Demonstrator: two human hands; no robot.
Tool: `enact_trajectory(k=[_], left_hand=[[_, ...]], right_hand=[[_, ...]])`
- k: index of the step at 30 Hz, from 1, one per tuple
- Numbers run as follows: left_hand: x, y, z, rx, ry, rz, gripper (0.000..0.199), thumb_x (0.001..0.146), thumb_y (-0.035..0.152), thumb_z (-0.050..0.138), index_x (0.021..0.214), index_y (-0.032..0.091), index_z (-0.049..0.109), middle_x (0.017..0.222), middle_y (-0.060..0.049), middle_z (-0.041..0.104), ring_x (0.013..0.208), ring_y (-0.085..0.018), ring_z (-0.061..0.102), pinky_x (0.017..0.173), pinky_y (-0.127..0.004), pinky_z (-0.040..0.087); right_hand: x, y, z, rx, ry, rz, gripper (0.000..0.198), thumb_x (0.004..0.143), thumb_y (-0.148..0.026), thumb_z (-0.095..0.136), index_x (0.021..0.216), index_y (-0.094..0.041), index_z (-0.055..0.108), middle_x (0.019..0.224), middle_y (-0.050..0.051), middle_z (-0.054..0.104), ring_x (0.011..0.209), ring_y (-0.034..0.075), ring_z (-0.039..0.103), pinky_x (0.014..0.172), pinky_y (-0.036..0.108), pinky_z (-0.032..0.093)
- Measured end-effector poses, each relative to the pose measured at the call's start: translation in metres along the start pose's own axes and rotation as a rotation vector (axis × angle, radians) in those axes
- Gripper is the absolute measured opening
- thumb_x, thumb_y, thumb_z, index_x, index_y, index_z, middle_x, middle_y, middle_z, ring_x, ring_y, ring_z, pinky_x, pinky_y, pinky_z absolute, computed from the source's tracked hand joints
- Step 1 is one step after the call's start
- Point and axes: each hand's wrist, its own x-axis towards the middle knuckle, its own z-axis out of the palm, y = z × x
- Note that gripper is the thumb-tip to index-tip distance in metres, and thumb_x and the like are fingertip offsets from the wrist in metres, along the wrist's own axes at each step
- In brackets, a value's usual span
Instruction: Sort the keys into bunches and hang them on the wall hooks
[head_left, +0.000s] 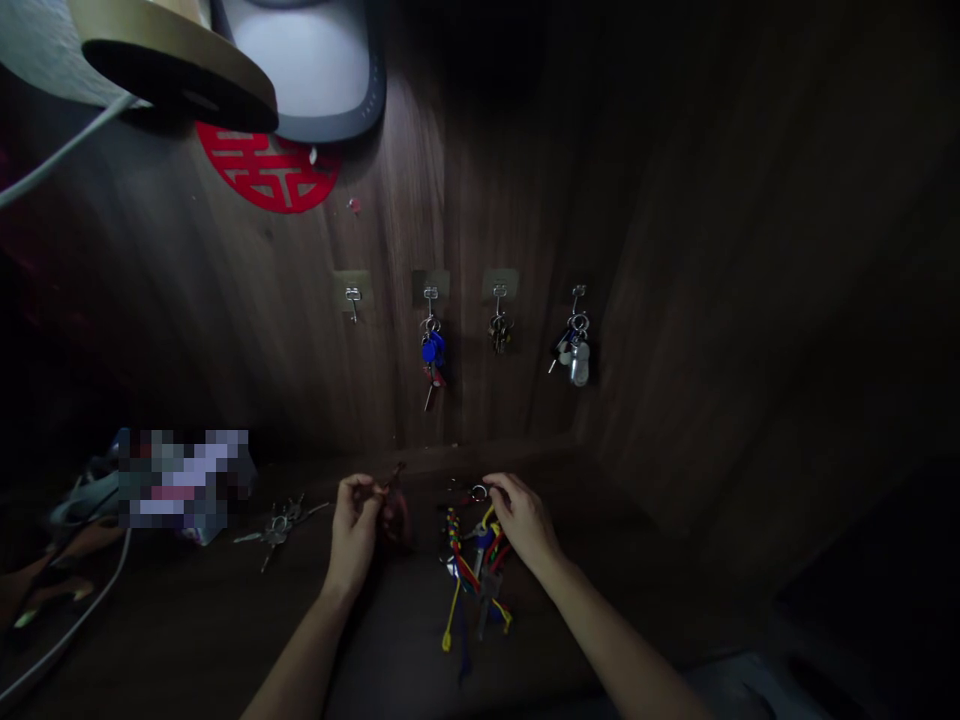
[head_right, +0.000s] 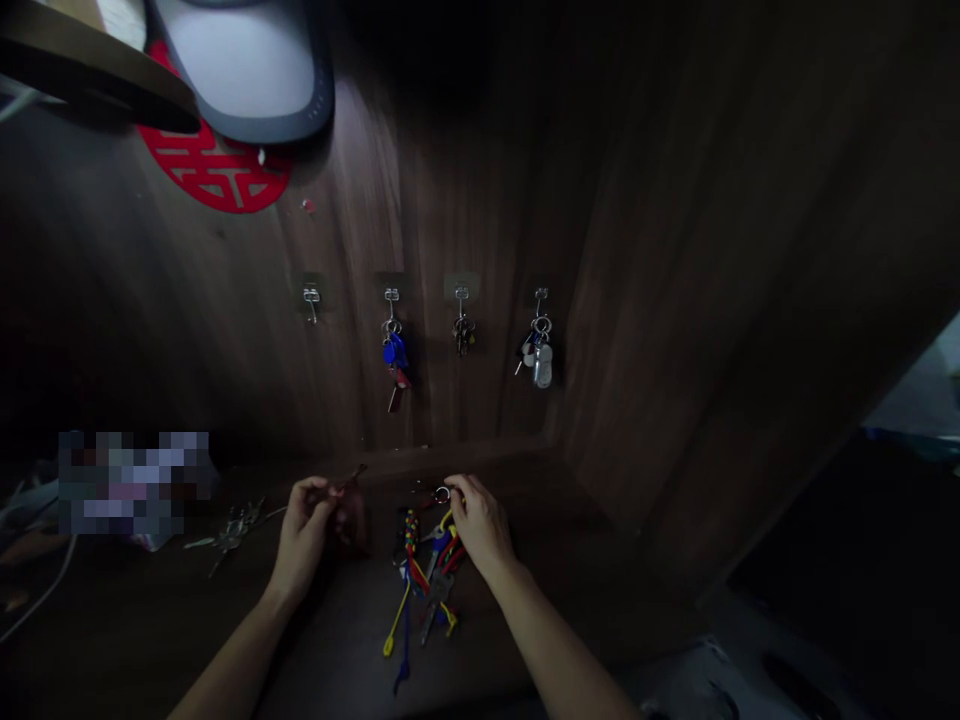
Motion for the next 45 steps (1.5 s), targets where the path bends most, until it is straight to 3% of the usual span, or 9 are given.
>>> enact_trajectory(k=[7, 11, 18, 21, 24, 29, 33, 38, 45], left_hand=[[0.002, -0.004, -0.009, 0.427, 0.053, 0.009, 0.019, 0.073, 0.027, 0.050, 0.091, 0.021, 0.050, 0.075, 0.000, 0.063, 0.070, -0.018, 0.063, 0.065, -0.028, 0.048], [0.003, -0.009, -0.013, 0.681, 0.045, 0.166, 0.014, 0.073, 0.023, 0.047, 0.084, 0.021, 0.055, 0.080, -0.004, 0.063, 0.078, -0.023, 0.061, 0.073, -0.035, 0.048], [-0.008, -0.001, -0.003, 0.986, -0.140, 0.568, 0.023, 0.080, 0.016, 0.045, 0.093, 0.023, 0.062, 0.101, -0.006, 0.060, 0.093, -0.025, 0.053, 0.081, -0.040, 0.043], [-0.011, 0.002, 0.001, 1.096, -0.100, 0.573, 0.021, 0.082, 0.019, 0.047, 0.096, 0.023, 0.062, 0.099, -0.007, 0.059, 0.090, -0.025, 0.052, 0.077, -0.038, 0.043], [-0.011, 0.001, 0.001, 1.175, -0.015, 0.531, 0.019, 0.082, 0.020, 0.047, 0.095, 0.021, 0.061, 0.095, -0.007, 0.059, 0.088, -0.026, 0.053, 0.073, -0.037, 0.043], [-0.011, 0.001, -0.003, 1.213, 0.079, 0.511, 0.018, 0.084, 0.021, 0.045, 0.093, 0.019, 0.060, 0.087, -0.008, 0.058, 0.083, -0.025, 0.052, 0.071, -0.036, 0.042], [-0.011, 0.001, -0.004, 1.138, 0.028, 0.545, 0.018, 0.084, 0.018, 0.045, 0.093, 0.021, 0.059, 0.084, -0.005, 0.058, 0.083, -0.025, 0.053, 0.071, -0.037, 0.042], [-0.012, -0.001, -0.001, 0.954, -0.001, 0.568, 0.015, 0.085, 0.019, 0.043, 0.091, 0.023, 0.057, 0.082, -0.002, 0.055, 0.078, -0.021, 0.057, 0.071, -0.034, 0.047], [-0.014, -0.004, 0.004, 0.874, 0.113, 0.627, 0.014, 0.085, 0.030, 0.050, 0.097, 0.023, 0.050, 0.085, -0.002, 0.050, 0.071, -0.018, 0.057, 0.060, -0.030, 0.052]], right_hand=[[-0.001, 0.010, -0.005, -0.108, 0.039, 0.067, 0.024, 0.082, -0.016, 0.041, 0.095, -0.023, 0.060, 0.090, 0.004, 0.064, 0.079, 0.020, 0.062, 0.072, 0.032, 0.049], [-0.001, 0.011, -0.007, -0.113, 0.052, 0.058, 0.024, 0.082, -0.014, 0.041, 0.094, -0.022, 0.061, 0.087, 0.004, 0.062, 0.079, 0.020, 0.061, 0.072, 0.032, 0.048], [-0.004, -0.009, -0.011, -0.079, 0.005, -0.228, 0.026, 0.084, -0.010, 0.043, 0.096, -0.022, 0.063, 0.090, 0.005, 0.064, 0.089, 0.020, 0.055, 0.081, 0.035, 0.044], [-0.010, -0.026, -0.012, -0.071, -0.175, -0.385, 0.030, 0.086, -0.013, 0.048, 0.110, -0.026, 0.060, 0.100, 0.003, 0.064, 0.095, 0.018, 0.053, 0.084, 0.035, 0.042], [-0.016, -0.038, -0.010, -0.069, -0.306, -0.483, 0.025, 0.087, -0.019, 0.052, 0.107, -0.028, 0.062, 0.106, 0.001, 0.063, 0.101, 0.018, 0.051, 0.090, 0.035, 0.039], [-0.018, -0.037, -0.005, -0.084, -0.306, -0.452, 0.013, 0.087, -0.022, 0.053, 0.091, -0.024, 0.066, 0.101, 0.001, 0.063, 0.097, 0.017, 0.052, 0.094, 0.036, 0.038], [-0.017, -0.034, -0.003, -0.087, -0.293, -0.447, 0.012, 0.086, -0.021, 0.054, 0.091, -0.023, 0.065, 0.098, 0.001, 0.062, 0.095, 0.017, 0.053, 0.095, 0.037, 0.038], [-0.017, -0.034, -0.004, -0.154, -0.259, -0.385, 0.014, 0.083, -0.021, 0.057, 0.095, -0.023, 0.063, 0.094, 0.003, 0.061, 0.094, 0.020, 0.053, 0.090, 0.039, 0.042], [-0.018, -0.038, -0.008, -0.200, -0.329, -0.362, 0.031, 0.086, -0.021, 0.051, 0.115, -0.030, 0.059, 0.102, 0.003, 0.061, 0.101, 0.020, 0.049, 0.090, 0.038, 0.039]])
